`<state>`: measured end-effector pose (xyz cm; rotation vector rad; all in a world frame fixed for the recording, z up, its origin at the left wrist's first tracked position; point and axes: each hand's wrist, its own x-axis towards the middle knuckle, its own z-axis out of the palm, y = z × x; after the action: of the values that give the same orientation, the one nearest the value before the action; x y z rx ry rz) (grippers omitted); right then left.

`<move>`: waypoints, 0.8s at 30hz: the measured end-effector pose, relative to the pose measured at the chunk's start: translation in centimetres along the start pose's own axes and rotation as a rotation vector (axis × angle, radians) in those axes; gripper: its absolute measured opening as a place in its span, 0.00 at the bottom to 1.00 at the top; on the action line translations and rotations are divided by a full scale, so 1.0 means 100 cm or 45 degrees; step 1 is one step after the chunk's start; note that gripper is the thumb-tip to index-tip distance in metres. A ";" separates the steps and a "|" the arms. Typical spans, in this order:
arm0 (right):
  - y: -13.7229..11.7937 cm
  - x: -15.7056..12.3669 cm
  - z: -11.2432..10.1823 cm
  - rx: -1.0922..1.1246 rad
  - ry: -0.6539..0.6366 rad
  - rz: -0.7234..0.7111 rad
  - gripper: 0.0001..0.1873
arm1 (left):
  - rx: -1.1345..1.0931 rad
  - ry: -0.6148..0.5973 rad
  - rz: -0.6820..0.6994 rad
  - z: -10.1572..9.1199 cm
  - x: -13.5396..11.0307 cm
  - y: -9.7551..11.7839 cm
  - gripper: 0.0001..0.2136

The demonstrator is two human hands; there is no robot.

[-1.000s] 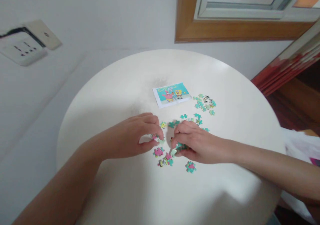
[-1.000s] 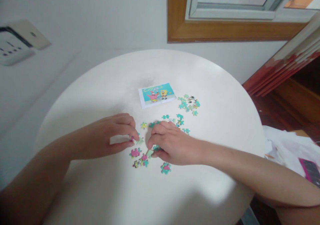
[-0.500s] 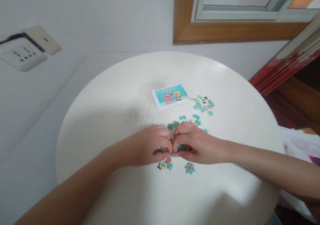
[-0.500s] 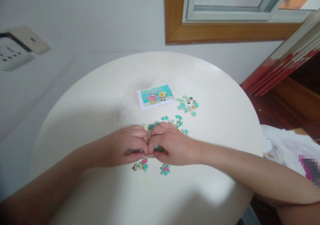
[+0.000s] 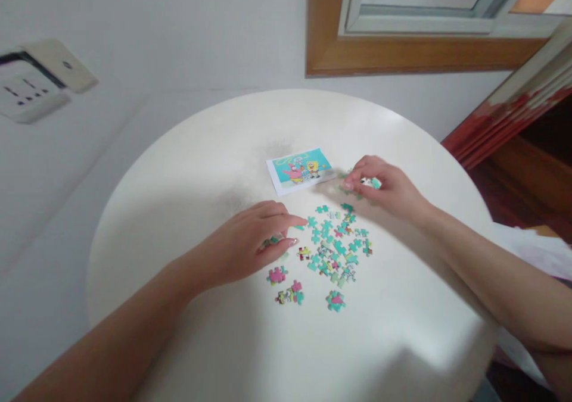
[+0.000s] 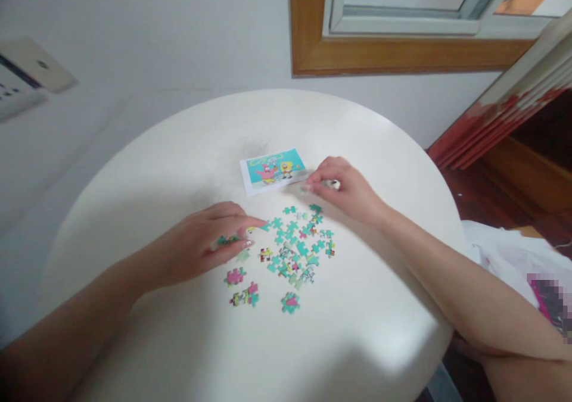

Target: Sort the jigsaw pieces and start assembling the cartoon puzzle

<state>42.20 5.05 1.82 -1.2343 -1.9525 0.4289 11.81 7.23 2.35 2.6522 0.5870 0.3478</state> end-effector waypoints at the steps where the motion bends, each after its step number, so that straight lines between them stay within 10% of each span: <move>1: 0.012 0.003 -0.009 -0.075 0.082 0.095 0.08 | 0.028 0.019 -0.002 -0.001 0.000 -0.002 0.13; 7: 0.056 0.009 -0.037 -0.262 0.054 0.488 0.10 | 0.090 0.063 0.001 -0.006 -0.001 -0.005 0.13; 14: 0.057 0.009 -0.030 -0.377 -0.287 0.397 0.12 | 0.066 0.051 0.006 -0.006 -0.001 -0.005 0.13; 24: 0.056 0.003 -0.029 -0.677 -0.155 0.183 0.12 | 0.068 0.052 0.017 -0.009 -0.003 -0.006 0.12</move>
<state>47.75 7.67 0.32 -1.7215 -2.1674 0.0481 11.03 7.90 2.84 2.7067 0.5992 0.3963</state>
